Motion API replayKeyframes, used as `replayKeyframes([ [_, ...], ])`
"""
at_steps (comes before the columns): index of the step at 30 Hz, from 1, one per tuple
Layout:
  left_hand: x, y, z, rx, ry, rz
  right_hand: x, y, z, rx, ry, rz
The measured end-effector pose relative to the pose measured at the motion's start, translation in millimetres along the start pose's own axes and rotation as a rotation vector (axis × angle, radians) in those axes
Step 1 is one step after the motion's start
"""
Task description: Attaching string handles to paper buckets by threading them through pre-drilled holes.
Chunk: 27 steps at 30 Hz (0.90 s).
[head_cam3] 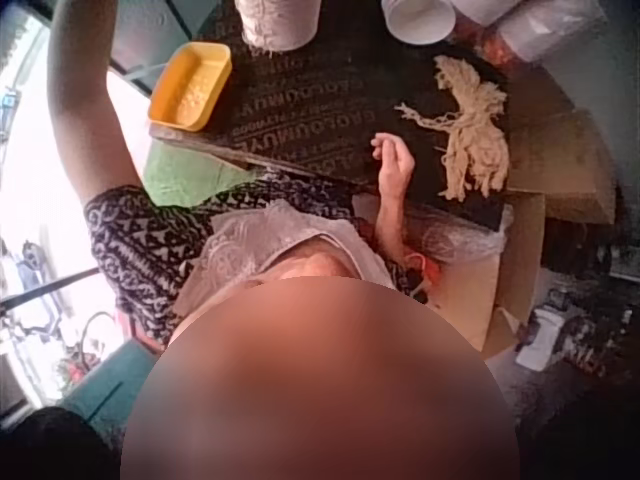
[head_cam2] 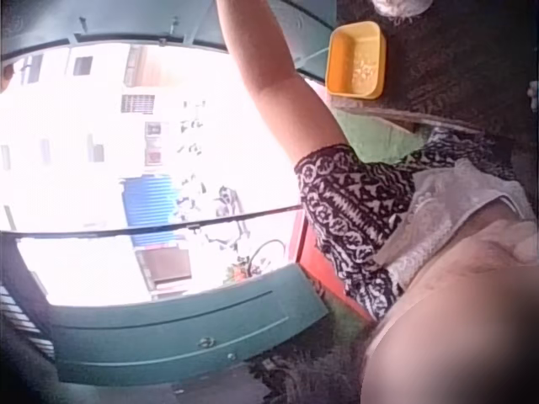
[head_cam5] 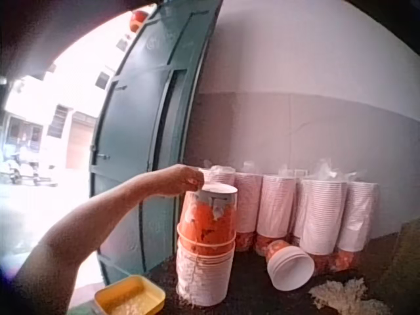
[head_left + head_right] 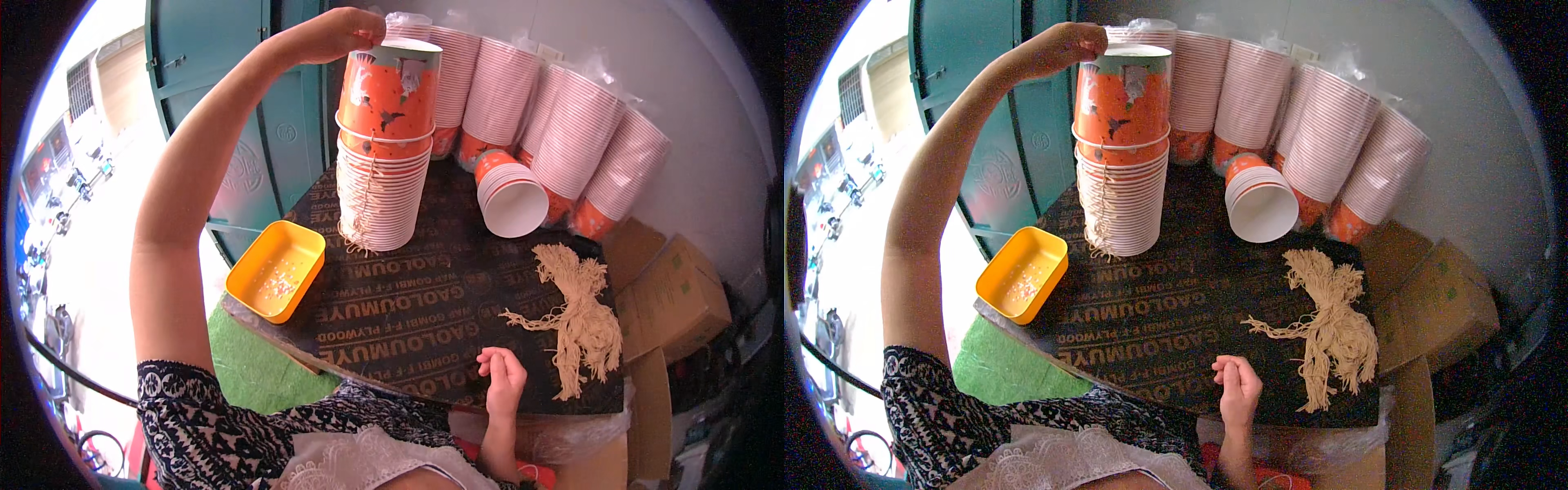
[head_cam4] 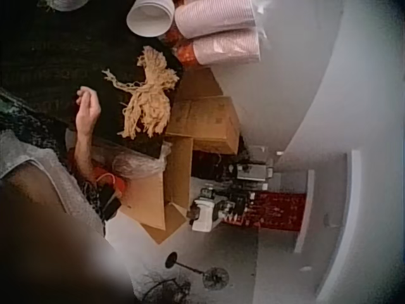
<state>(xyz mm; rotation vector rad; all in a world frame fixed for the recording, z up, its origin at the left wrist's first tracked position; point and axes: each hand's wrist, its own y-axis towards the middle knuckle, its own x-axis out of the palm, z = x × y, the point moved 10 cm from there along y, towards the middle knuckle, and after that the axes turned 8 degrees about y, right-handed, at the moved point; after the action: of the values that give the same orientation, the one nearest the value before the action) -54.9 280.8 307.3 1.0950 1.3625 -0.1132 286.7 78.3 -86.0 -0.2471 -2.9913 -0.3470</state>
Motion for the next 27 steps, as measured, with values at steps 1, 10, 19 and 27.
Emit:
replayKeyframes([
  [1,0,0,2,0.007,0.012,0.01,0,0,0,-0.008,0.002,-0.004],
  [10,8,-5,3,-0.015,0.029,0.007,-1,-1,5,-0.014,0.001,-0.058],
  [19,12,-14,4,-0.07,0.071,-0.011,1,-1,-1,-0.013,0.004,-0.021],
  [27,16,-14,1,-0.025,0.002,0.024,1,-1,-1,-0.02,0.001,-0.028],
])
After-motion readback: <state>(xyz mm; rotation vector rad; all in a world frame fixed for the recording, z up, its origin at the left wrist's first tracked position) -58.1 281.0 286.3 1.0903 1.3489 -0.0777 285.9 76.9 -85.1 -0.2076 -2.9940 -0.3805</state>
